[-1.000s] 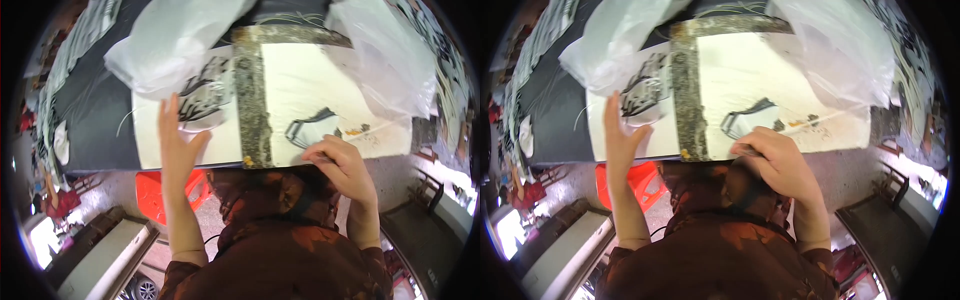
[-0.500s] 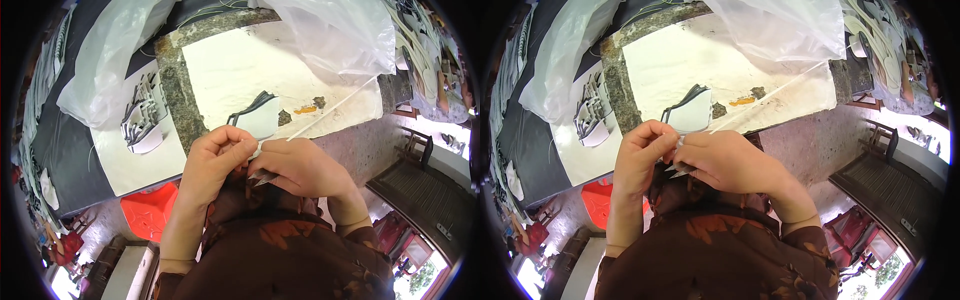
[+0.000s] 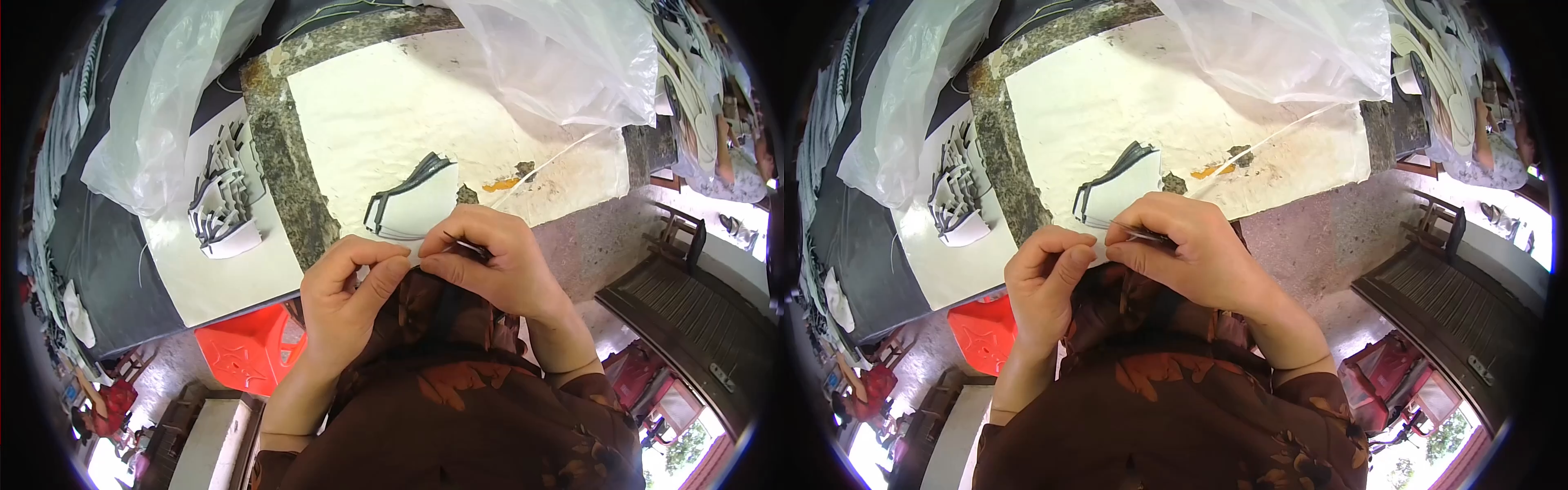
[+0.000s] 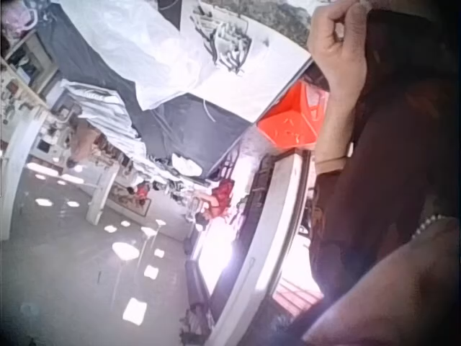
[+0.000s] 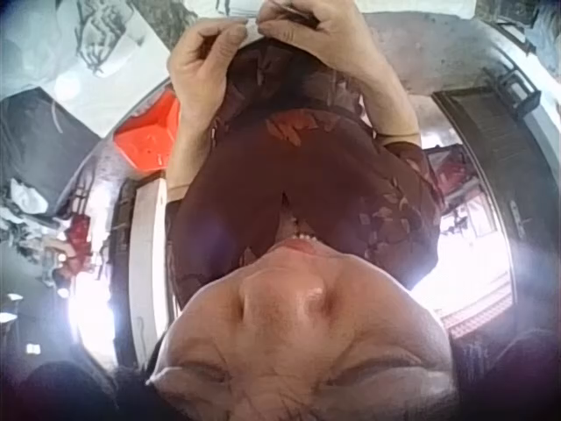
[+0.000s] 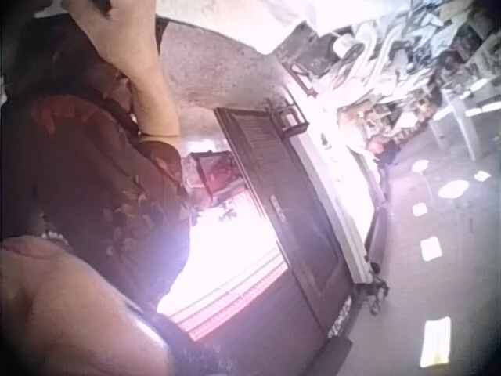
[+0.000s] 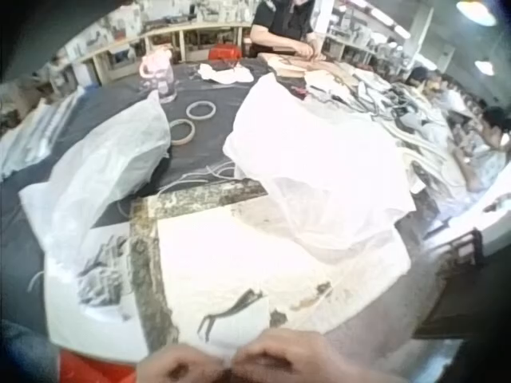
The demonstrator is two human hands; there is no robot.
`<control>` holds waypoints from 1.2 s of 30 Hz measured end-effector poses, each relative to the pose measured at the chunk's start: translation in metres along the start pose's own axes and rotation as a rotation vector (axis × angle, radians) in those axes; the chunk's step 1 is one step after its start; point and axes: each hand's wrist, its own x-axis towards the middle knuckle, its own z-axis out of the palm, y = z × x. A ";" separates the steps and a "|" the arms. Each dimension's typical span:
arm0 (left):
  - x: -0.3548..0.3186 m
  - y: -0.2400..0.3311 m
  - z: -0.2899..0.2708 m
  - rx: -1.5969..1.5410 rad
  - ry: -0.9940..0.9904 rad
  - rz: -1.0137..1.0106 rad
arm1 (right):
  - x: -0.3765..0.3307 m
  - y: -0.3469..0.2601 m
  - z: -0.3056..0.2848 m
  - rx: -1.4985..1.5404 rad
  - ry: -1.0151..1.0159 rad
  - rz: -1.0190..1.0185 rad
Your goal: The recorder uses a pair of snips to trim excess material from small shoe upper components at a workbench.
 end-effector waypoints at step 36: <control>0.017 -0.035 0.004 0.947 0.132 0.684 | 0.040 0.011 0.007 -0.253 0.141 0.197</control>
